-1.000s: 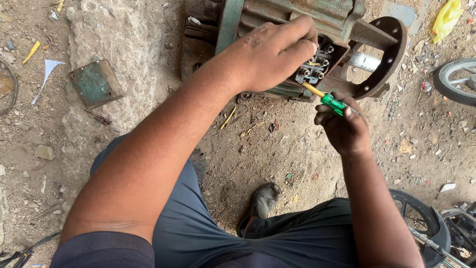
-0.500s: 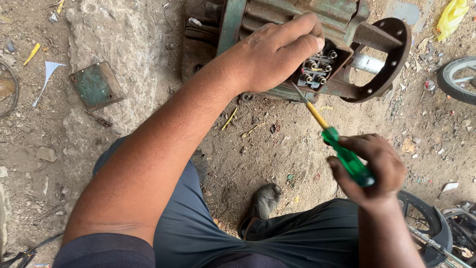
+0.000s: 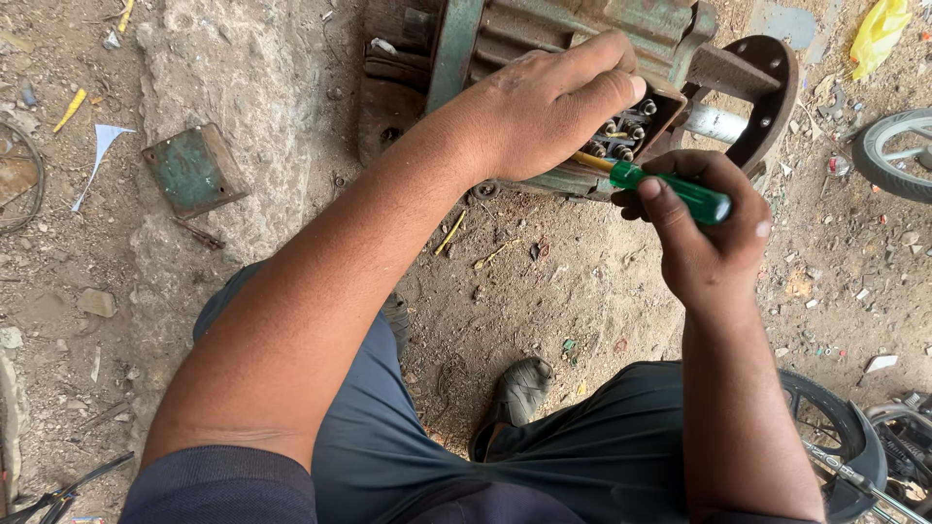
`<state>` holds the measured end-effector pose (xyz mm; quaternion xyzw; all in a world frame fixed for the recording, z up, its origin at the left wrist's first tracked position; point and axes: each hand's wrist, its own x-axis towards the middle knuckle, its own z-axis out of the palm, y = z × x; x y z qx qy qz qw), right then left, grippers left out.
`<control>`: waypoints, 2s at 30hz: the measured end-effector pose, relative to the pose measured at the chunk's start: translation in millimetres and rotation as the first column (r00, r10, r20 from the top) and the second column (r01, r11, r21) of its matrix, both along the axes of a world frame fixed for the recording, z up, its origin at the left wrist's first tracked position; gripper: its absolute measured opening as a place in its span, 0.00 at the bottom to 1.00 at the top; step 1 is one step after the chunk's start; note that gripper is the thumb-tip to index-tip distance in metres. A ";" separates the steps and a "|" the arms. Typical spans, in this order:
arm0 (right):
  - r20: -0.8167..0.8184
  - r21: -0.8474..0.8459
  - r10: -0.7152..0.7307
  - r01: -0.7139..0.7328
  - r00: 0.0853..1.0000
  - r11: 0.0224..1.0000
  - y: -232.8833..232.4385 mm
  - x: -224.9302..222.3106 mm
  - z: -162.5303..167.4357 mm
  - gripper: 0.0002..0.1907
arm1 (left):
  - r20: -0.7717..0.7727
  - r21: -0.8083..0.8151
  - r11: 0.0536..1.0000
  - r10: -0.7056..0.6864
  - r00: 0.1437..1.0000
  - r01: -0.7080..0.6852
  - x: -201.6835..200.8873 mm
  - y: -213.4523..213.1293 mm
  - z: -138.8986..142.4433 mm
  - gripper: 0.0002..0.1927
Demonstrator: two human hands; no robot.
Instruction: The person uses a green-handled screwdriver to adjust screws inside the terminal box of a green electric motor. They repeatedly tighten and loosen the screws while holding the motor steady with their left hand.
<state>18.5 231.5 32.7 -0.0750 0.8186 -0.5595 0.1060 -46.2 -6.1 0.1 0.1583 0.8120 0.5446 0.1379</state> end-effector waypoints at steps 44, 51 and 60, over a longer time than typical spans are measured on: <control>-0.130 0.557 0.508 -0.361 0.852 0.748 -42.3 -43.6 90.1 0.12 | 0.254 -0.007 0.998 -0.061 0.965 0.065 -33.4 0.6 -3.3 0.34; -0.288 0.622 0.406 -0.153 0.867 0.768 -17.8 38.5 92.2 0.13 | 0.157 -0.015 0.998 -0.055 0.986 0.058 -41.7 6.2 -7.7 0.38; -0.448 0.414 0.070 0.137 0.891 0.900 32.4 80.8 -10.4 0.11 | 0.183 0.044 0.996 -0.082 0.980 0.075 -48.1 8.0 -18.0 0.38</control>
